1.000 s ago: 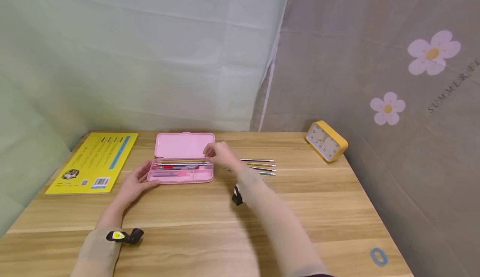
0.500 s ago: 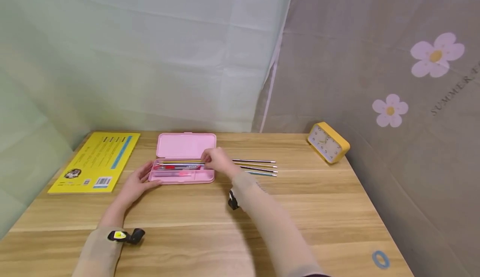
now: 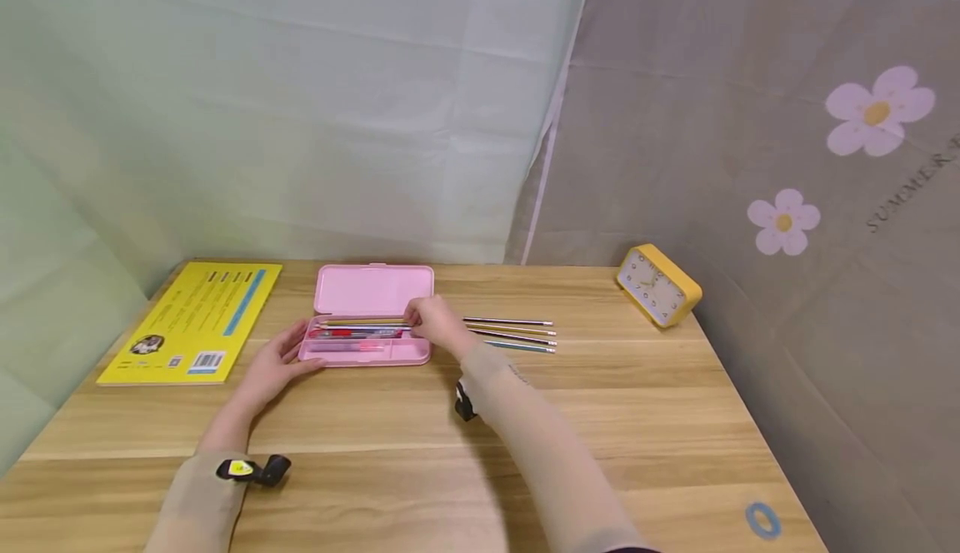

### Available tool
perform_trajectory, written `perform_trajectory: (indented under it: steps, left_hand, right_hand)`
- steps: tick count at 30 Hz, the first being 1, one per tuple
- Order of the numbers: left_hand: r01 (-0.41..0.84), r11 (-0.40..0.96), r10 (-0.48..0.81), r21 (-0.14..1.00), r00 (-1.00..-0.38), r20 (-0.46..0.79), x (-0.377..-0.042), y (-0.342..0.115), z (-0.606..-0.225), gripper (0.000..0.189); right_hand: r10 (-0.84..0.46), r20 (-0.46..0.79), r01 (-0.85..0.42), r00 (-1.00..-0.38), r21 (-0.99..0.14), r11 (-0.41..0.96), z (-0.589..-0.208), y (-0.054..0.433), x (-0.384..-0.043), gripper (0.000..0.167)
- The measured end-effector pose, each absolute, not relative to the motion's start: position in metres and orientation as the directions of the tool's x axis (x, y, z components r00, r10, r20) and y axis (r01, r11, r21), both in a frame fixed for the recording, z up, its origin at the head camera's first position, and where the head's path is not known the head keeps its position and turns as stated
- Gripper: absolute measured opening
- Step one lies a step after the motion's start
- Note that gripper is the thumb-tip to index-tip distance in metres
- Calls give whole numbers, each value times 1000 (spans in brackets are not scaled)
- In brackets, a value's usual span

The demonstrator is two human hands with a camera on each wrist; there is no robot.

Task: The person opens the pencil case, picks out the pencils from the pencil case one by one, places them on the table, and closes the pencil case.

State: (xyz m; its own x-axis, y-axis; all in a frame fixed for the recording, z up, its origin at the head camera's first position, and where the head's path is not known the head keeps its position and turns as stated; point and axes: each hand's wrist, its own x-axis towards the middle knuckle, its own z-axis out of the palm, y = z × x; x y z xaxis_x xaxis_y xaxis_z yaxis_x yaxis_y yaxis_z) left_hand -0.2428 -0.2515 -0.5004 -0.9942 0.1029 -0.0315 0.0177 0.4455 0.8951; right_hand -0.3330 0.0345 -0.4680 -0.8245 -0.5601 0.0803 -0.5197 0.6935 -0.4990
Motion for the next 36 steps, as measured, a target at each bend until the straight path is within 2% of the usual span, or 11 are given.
perform_trajectory:
  steps: [21, 36]
  left_hand:
    - [8, 451, 98, 892, -994, -41, -242, -251, -502, 97]
    - [19, 459, 98, 888, -995, -29, -243, -252, -503, 96]
  right_hand:
    - [-511, 37, -469, -859, -462, 753, -467, 27, -330, 12]
    - [-519, 54, -479, -853, -474, 739, -465, 27, -332, 16]
